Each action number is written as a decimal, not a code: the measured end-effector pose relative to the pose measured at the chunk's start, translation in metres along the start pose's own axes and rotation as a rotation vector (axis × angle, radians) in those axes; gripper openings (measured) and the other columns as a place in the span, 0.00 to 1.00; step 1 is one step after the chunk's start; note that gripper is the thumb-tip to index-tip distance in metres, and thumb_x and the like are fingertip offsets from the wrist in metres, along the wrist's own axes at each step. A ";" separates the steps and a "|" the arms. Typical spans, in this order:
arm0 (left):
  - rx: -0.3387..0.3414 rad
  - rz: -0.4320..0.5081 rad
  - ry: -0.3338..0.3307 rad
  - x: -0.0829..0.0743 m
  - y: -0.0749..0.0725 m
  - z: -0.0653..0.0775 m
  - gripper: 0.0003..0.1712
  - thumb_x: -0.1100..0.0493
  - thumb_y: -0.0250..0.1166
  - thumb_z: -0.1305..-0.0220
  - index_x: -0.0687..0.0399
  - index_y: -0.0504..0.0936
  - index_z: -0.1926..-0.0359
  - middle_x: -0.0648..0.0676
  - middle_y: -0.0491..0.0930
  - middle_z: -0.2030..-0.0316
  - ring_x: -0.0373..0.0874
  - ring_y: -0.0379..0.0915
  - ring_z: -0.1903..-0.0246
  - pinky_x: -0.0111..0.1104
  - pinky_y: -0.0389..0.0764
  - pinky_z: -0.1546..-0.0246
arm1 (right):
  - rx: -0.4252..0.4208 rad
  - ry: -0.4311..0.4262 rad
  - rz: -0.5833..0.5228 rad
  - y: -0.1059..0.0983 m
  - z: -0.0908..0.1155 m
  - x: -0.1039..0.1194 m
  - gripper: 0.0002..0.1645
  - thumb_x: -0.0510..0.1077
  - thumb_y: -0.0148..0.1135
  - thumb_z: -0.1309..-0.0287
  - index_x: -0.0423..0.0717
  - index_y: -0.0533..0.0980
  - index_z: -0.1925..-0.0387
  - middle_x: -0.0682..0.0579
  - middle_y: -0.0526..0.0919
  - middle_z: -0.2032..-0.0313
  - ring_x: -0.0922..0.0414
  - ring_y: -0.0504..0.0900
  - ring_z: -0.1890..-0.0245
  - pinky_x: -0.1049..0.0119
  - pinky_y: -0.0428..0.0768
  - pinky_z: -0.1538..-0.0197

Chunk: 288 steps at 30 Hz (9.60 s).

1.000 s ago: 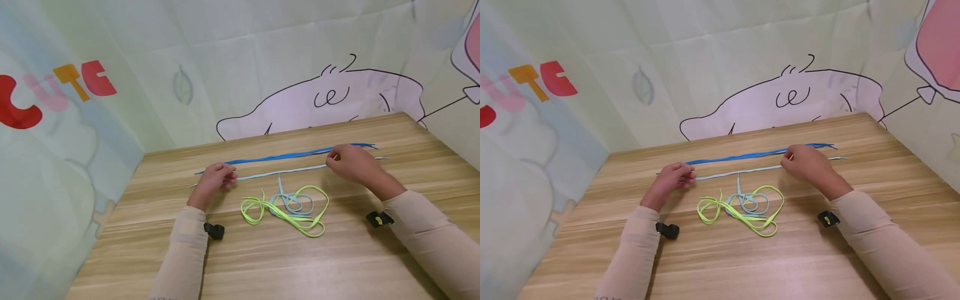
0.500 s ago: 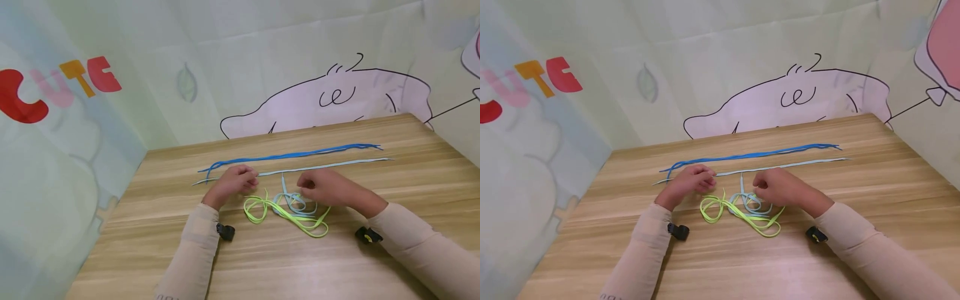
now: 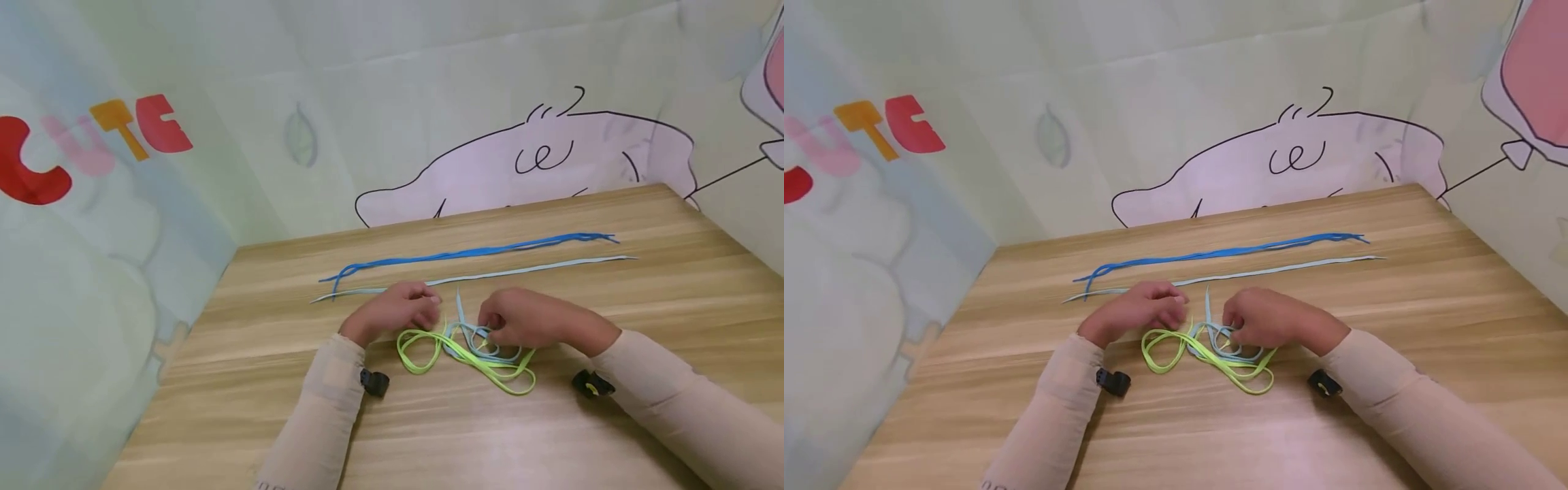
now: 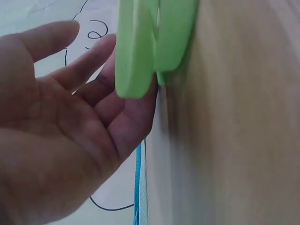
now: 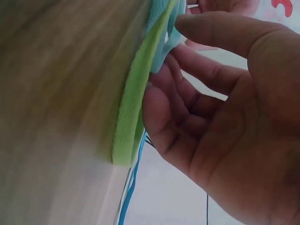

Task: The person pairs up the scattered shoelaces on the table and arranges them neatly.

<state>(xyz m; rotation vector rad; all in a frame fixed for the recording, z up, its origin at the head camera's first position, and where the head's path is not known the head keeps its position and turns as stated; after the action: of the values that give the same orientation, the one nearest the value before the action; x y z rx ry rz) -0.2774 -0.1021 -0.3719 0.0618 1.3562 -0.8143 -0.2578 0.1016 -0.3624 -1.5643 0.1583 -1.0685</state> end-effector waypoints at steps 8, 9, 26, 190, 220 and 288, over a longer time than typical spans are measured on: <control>0.074 0.019 -0.014 0.002 0.007 0.005 0.17 0.56 0.56 0.24 0.61 0.77 0.43 0.58 0.81 0.60 0.47 0.79 0.65 0.35 0.81 0.63 | 0.059 -0.051 0.036 0.006 -0.002 0.001 0.07 0.39 0.64 0.37 0.54 0.80 0.69 0.63 0.77 0.75 0.64 0.74 0.72 0.66 0.76 0.65; 0.079 0.009 -0.008 0.001 0.008 0.004 0.18 0.55 0.56 0.24 0.61 0.77 0.42 0.58 0.81 0.60 0.46 0.78 0.65 0.34 0.81 0.63 | 0.054 -0.057 0.036 0.006 -0.001 0.000 0.07 0.39 0.64 0.36 0.55 0.79 0.69 0.63 0.77 0.75 0.64 0.74 0.72 0.66 0.76 0.65; -0.027 -0.108 0.148 -0.010 0.007 -0.001 0.17 0.52 0.57 0.24 0.58 0.81 0.46 0.54 0.82 0.64 0.45 0.78 0.65 0.35 0.80 0.60 | 0.054 -0.099 -0.224 0.002 0.005 0.012 0.07 0.35 0.57 0.37 0.49 0.78 0.64 0.58 0.83 0.77 0.63 0.76 0.76 0.68 0.75 0.67; -0.534 0.919 0.459 0.004 -0.100 0.044 0.04 0.63 0.61 0.29 0.52 0.79 0.64 0.49 0.78 0.72 0.40 0.72 0.71 0.29 0.74 0.67 | -0.713 0.237 -0.356 -0.103 0.070 -0.046 0.19 0.53 0.58 0.28 0.44 0.80 0.49 0.46 0.77 0.72 0.55 0.76 0.72 0.64 0.71 0.72; -0.592 0.857 0.357 0.024 -0.107 0.044 0.08 0.65 0.56 0.26 0.53 0.79 0.64 0.49 0.77 0.71 0.39 0.73 0.71 0.27 0.75 0.69 | -0.742 0.290 -0.399 -0.104 0.073 -0.081 0.21 0.52 0.54 0.26 0.39 0.75 0.47 0.54 0.77 0.69 0.55 0.75 0.71 0.66 0.76 0.68; -0.452 0.389 -0.126 0.063 -0.105 0.038 0.24 0.56 0.57 0.25 0.68 0.72 0.36 0.61 0.81 0.47 0.41 0.82 0.61 0.27 0.78 0.62 | -0.418 0.498 -0.355 -0.083 0.070 -0.153 0.16 0.32 0.50 0.29 0.24 0.70 0.46 0.37 0.84 0.60 0.53 0.80 0.67 0.64 0.80 0.69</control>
<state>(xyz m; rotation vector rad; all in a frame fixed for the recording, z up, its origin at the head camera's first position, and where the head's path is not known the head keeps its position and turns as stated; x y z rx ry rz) -0.3036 -0.2274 -0.3744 -0.0774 1.3242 -0.1738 -0.3336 0.2730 -0.3673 -1.7001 0.4802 -1.7873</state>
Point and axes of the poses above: each hand's wrist, its own z-axis away from the middle knuckle, its own y-axis out of the palm, x = y × z, the point moved 5 cm from there along -z, towards the middle knuckle
